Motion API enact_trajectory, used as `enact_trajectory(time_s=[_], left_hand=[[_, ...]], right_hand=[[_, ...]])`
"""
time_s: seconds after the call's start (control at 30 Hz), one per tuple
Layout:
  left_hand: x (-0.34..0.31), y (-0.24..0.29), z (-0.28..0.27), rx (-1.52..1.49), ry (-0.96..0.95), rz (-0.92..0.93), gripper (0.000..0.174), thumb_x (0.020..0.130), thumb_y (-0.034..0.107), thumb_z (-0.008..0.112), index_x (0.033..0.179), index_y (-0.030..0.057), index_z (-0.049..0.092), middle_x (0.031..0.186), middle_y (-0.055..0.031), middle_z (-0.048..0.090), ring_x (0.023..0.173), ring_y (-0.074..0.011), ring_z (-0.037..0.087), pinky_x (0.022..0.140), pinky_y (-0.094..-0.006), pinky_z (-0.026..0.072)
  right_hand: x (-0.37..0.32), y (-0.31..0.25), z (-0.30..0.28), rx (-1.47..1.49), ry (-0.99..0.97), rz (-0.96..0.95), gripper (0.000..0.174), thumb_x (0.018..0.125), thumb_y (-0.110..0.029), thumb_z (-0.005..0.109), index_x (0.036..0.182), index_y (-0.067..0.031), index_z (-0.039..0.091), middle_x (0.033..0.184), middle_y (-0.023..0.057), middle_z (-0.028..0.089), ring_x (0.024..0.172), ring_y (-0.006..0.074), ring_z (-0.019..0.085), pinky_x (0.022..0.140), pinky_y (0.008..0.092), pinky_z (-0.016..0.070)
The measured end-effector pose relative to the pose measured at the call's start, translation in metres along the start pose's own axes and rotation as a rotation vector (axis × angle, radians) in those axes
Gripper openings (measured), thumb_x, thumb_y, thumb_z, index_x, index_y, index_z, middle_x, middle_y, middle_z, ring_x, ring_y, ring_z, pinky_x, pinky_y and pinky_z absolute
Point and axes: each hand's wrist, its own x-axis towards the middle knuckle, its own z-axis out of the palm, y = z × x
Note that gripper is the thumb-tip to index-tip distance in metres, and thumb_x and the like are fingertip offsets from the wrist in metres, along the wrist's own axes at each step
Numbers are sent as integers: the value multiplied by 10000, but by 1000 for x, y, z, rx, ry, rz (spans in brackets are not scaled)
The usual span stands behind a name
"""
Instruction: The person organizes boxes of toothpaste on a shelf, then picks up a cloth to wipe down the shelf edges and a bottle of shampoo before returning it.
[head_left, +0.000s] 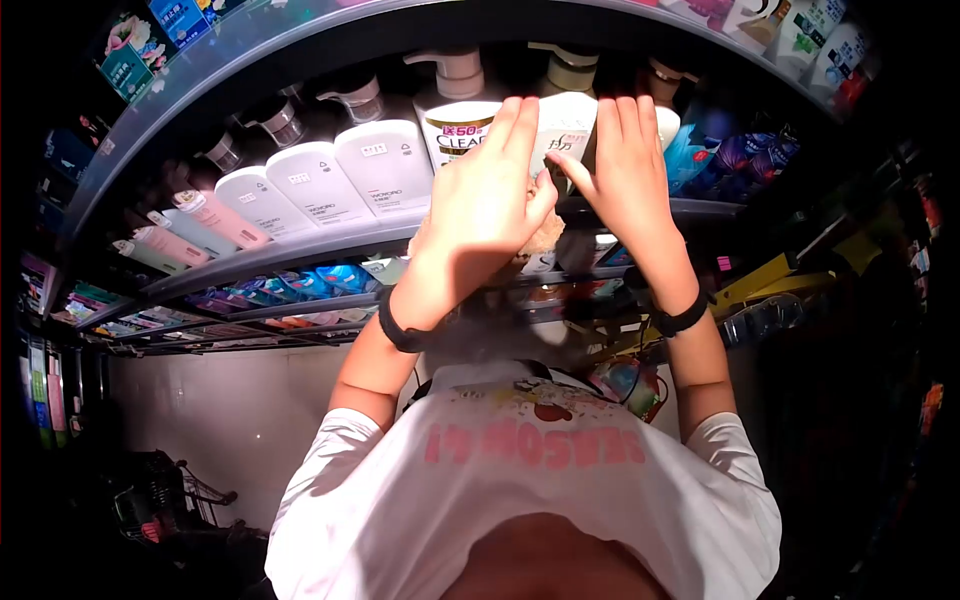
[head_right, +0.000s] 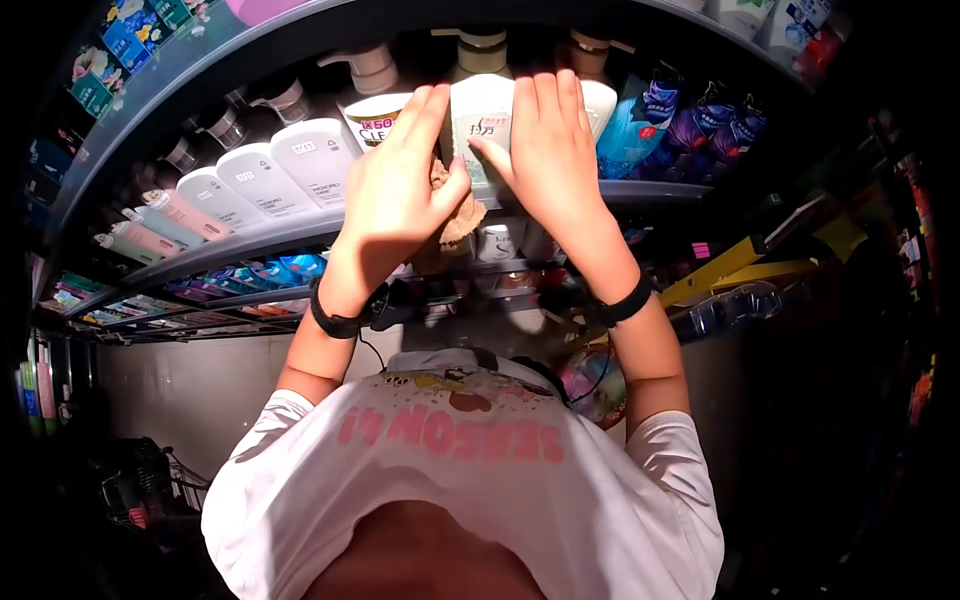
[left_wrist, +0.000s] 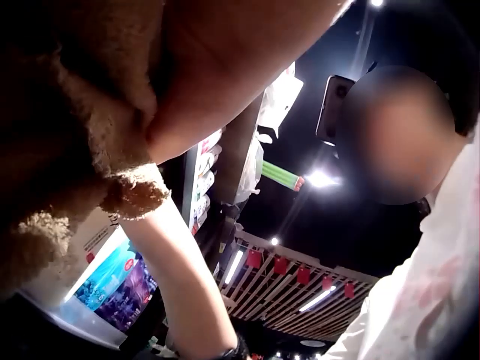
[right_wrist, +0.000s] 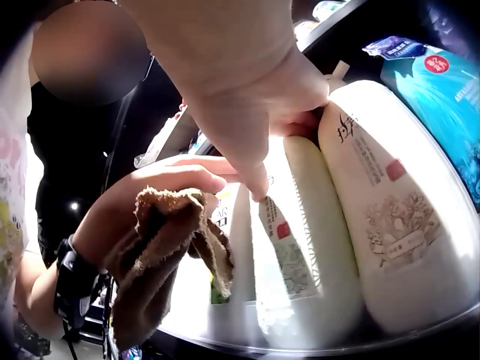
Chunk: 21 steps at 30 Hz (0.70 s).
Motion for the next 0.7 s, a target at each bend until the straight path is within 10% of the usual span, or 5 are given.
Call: enact_trajectory(time_s=[0.53, 0.7], left_hand=[[-1, -2, 1, -110, 29, -20, 495, 735, 198, 587, 1190, 39, 475, 1210, -164, 490, 1040, -337, 523, 837, -350, 450], [-15, -3, 7, -320, 198, 109, 361, 702, 75, 632, 1048, -6, 571, 1104, -162, 558, 971, -293, 572, 802, -339, 465]], right_hand=[[-6, -2, -7, 84, 66, 12, 466, 672, -152, 681, 1024, 78, 479, 1002, 176, 481, 1014, 330, 451, 813, 360, 443], [-35, -2, -18, 579, 144, -6, 447, 717, -133, 659, 1107, 33, 516, 1116, 192, 516, 1020, 298, 523, 873, 344, 421]])
